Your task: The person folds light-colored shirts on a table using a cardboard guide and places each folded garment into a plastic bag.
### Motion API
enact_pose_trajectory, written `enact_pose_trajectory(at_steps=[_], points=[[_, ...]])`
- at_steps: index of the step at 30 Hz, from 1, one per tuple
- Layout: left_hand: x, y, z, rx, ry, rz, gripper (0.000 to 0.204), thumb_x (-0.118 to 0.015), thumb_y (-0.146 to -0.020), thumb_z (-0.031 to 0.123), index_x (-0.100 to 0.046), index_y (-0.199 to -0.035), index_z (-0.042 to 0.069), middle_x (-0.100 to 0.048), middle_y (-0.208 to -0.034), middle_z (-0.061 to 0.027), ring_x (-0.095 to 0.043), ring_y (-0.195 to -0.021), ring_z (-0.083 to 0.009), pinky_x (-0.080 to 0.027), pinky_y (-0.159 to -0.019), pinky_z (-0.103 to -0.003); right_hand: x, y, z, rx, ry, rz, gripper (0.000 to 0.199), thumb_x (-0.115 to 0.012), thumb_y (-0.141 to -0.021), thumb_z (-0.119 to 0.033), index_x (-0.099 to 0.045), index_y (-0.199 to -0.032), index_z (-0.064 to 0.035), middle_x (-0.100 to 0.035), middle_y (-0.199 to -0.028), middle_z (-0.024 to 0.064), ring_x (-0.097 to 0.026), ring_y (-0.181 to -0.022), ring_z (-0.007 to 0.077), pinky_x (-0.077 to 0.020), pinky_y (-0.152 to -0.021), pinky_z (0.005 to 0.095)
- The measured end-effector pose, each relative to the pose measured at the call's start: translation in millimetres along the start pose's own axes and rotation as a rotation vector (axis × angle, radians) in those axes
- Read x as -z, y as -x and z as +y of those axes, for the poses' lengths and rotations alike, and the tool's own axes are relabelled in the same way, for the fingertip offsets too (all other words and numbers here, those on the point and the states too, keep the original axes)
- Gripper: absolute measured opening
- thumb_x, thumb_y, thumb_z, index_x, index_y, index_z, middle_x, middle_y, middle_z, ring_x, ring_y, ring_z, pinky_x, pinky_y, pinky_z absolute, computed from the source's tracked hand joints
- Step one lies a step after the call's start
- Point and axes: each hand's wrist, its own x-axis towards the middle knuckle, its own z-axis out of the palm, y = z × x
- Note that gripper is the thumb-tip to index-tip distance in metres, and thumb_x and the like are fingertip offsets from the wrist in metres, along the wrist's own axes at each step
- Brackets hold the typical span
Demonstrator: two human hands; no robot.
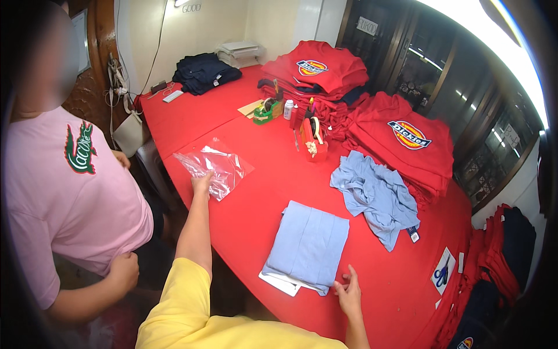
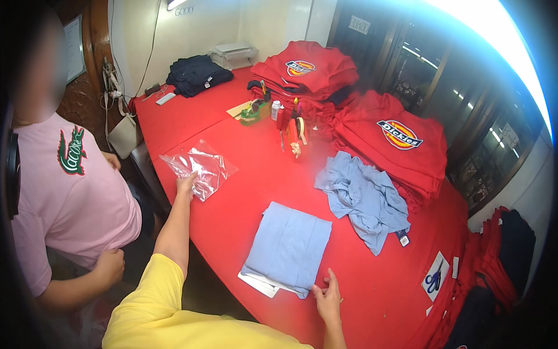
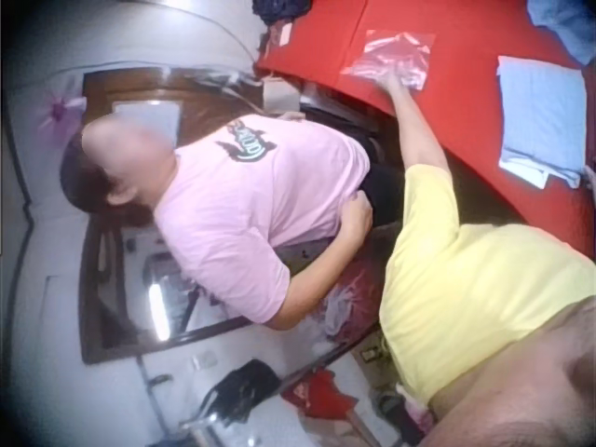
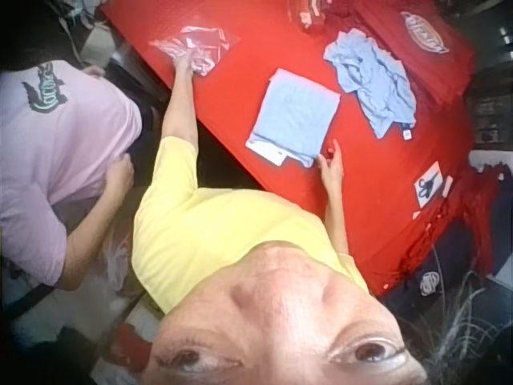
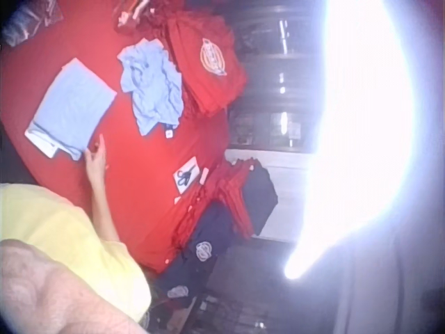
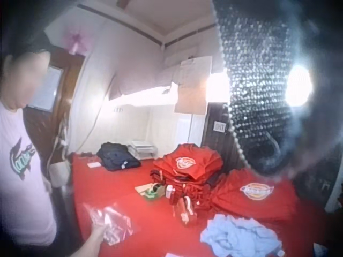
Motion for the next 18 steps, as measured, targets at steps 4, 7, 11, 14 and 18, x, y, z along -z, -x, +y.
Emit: enact_pose_trajectory(at_steps=[4,7,11,14,18], points=[[-11.0,5.2,18.8,-0.085,-0.675,0.227,0.098,-0.079,-0.076,0.042,-0.027,-0.142,-0.008,-0.040,-0.143,-0.0261,-0.044,-0.129,-0.0367,-0.040,-0.104,-0.049,-13.5,-2.8,4.5,0.160,0.200,-0.094,0.067,-0.070,-0.083,-0.007,-0.039,-0.143,-0.0049,-0.048,-0.128,0.0188,-0.060,-0.078,0.0196,-0.0534,-0.070,0.0315],[-33.2,55.0,43.0,-0.022,-0.956,0.344,0.103,-0.069,-0.077,0.062,-0.026,-0.147,0.000,-0.034,-0.149,-0.0228,-0.034,-0.136,-0.0399,-0.033,-0.108,-0.052,-7.0,-7.1,-9.6,0.142,0.229,0.019,0.061,-0.067,-0.084,-0.007,-0.043,-0.140,-0.0052,-0.047,-0.130,0.0191,-0.060,-0.096,0.0265,-0.0507,-0.084,0.0353],[-16.8,123.3,18.8,-0.620,-0.863,-0.099,0.059,-0.068,-0.086,0.035,-0.051,-0.131,0.001,-0.056,-0.131,-0.0176,-0.054,-0.119,-0.0342,-0.044,-0.099,-0.043,-11.1,-46.1,-9.9,0.473,0.522,0.185,0.051,-0.062,-0.089,-0.014,-0.046,-0.137,-0.0076,-0.043,-0.140,0.0196,-0.040,-0.129,0.0386,-0.0336,-0.106,0.0476],[-34.9,248.9,32.3,-0.640,-0.735,-0.860,0.035,-0.064,-0.088,0.019,-0.063,-0.119,0.004,-0.065,-0.117,-0.0139,-0.061,-0.109,-0.0309,-0.047,-0.096,-0.039,-37.5,-83.1,-35.3,0.617,0.611,0.277,0.055,-0.062,-0.091,-0.025,-0.044,-0.141,-0.0111,-0.032,-0.152,0.0164,-0.028,-0.140,0.0380,-0.0215,-0.112,0.0563],[-9.5,299.0,-5.7,-0.888,-1.132,-1.225,0.060,-0.074,-0.079,0.033,-0.056,-0.133,0.017,-0.047,-0.144,-0.0073,-0.039,-0.134,-0.0303,-0.026,-0.113,-0.049,-94.7,-97.6,-34.1,0.622,0.859,0.216,0.065,-0.056,-0.091,-0.045,-0.038,-0.148,-0.0186,-0.021,-0.158,0.0150,-0.015,-0.145,0.0400,-0.0066,-0.110,0.0682]])
